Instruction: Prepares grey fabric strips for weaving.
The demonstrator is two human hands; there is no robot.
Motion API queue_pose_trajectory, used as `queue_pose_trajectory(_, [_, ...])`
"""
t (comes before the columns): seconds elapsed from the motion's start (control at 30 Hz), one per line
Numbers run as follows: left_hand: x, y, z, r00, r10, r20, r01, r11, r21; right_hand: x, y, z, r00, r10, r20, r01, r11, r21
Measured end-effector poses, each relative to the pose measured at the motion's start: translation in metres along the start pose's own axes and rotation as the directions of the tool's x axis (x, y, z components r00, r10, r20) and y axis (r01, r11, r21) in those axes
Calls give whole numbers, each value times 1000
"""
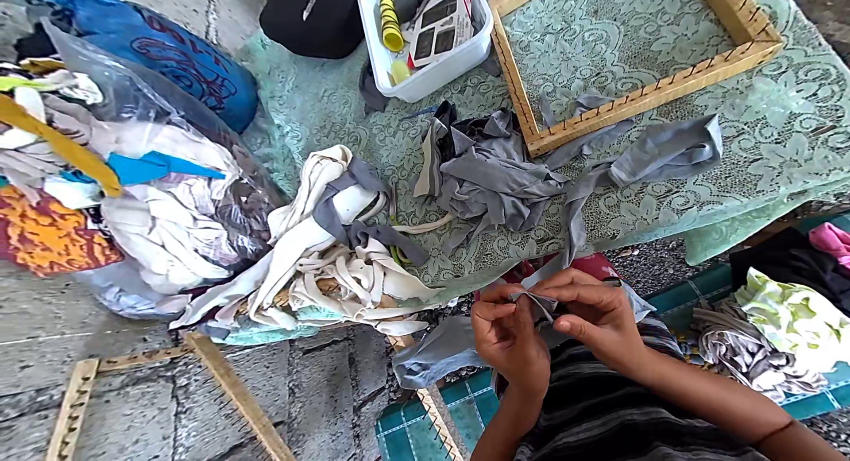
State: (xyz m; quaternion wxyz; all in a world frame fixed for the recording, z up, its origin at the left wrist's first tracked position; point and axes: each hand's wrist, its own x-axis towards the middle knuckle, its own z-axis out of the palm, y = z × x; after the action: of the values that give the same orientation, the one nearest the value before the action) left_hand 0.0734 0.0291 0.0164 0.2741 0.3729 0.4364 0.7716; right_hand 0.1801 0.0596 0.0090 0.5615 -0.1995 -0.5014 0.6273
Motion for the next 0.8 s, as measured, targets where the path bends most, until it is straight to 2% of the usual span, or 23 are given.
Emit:
queue_pose_trajectory(0.33, [0,-1,1,1000,-7,-24,8,1000,24,-1,4,2,998,-54,-13,50,981,-187])
queue_pose_trajectory(0.6, [-2,-2,-1,1000,-9,12,9,1000,1,3,0,-3,993,-111,-31,103,974,-202])
queue_pose_trajectory(0.8, [-2,-2,-4,996,26,88,-26,1000,3,7,-7,-14,997,-68,-29,63,985,-161])
